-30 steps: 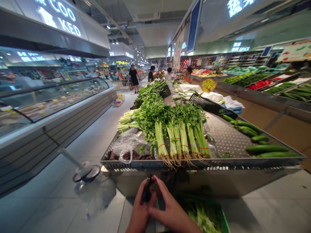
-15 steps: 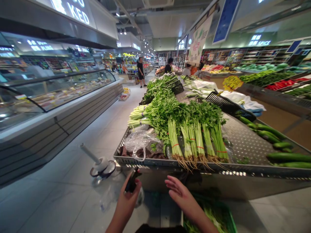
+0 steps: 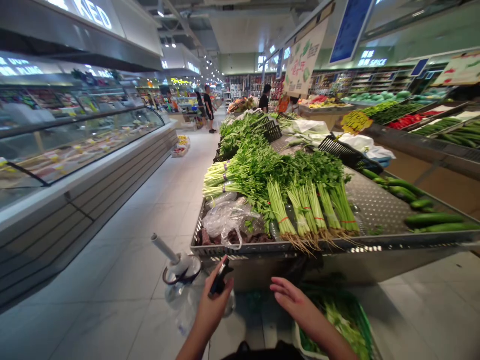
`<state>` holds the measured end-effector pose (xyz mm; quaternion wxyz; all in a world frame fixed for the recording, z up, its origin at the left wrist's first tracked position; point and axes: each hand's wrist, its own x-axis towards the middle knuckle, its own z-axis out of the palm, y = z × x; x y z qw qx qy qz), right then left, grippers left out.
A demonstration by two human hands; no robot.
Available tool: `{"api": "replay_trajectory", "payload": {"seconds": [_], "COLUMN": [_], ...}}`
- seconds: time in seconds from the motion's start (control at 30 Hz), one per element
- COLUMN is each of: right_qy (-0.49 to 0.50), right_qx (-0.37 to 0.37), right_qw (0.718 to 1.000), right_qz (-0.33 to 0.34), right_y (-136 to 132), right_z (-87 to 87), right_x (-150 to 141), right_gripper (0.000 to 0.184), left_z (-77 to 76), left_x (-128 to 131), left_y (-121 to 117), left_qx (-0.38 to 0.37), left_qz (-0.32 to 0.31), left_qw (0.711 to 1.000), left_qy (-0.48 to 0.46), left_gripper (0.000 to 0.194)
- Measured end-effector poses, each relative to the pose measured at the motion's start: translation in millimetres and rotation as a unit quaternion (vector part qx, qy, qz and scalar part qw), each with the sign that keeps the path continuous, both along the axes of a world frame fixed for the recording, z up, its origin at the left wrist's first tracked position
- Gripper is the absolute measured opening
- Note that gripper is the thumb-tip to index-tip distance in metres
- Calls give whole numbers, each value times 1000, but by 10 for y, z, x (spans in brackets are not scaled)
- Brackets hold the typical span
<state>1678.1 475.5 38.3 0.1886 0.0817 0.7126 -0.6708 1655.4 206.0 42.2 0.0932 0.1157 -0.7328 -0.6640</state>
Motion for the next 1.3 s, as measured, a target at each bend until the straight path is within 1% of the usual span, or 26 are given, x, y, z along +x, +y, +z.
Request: {"api": "replay_trajectory", "payload": {"seconds": [0.13, 0.23, 0.33, 0.43, 0.53, 0.63, 0.77, 0.87, 0.97, 1.03, 1.13, 1.23, 1.3], "right_qy": [-20, -36, -50, -53, -46, -37, -30, -25, -23, -28, -38, -46, -45], "right_qx": [8, 13, 25, 34, 26, 16, 13, 15, 21, 30, 38, 41, 43], "right_qw": [999, 998, 997, 997, 997, 998, 998, 997, 998, 997, 996, 996, 997], "right_qz": [-33, -42, -54, -55, -55, -51, -62, -70, -63, -68, -73, -65, -55], "right_y": [-75, -90, -110, -160, -241, -332, -401, -386, -353, -355, -405, -469, -495], "right_z": [-128, -131, -121, -148, -167, -137, -112, -166, -228, -241, -209, -156, -133], "right_x": [193, 346, 470, 541, 549, 508, 456, 464, 499, 522, 542, 551, 555], "right_gripper": [105, 100, 93, 86, 85, 88, 91, 90, 88, 90, 96, 94, 90], "left_z": [-60, -68, -45, -33, -36, -13, 46, 37, -33, -95, -181, -241, -258], "left_x": [-87, -105, -101, -104, -110, -112, -129, -151, -159, -153, -136, -125, -121], "left_y": [-147, -194, -211, -236, -265, -270, -236, -211, -230, -272, -346, -388, -393], "left_qx": [-21, -43, -53, -56, -26, -8, -31, -23, -5, -10, -34, -52, -58], "left_qz": [-52, -84, -116, -125, -142, -156, -145, -123, -114, -87, -46, -45, -43], "left_qw": [997, 994, 991, 990, 988, 987, 987, 991, 993, 996, 998, 998, 997], "left_qy": [-51, -50, -28, 19, 55, 46, 59, 52, 37, 31, 5, -11, -3], "left_gripper": [59, 52, 47, 42, 43, 42, 37, 40, 46, 45, 43, 45, 42]}}
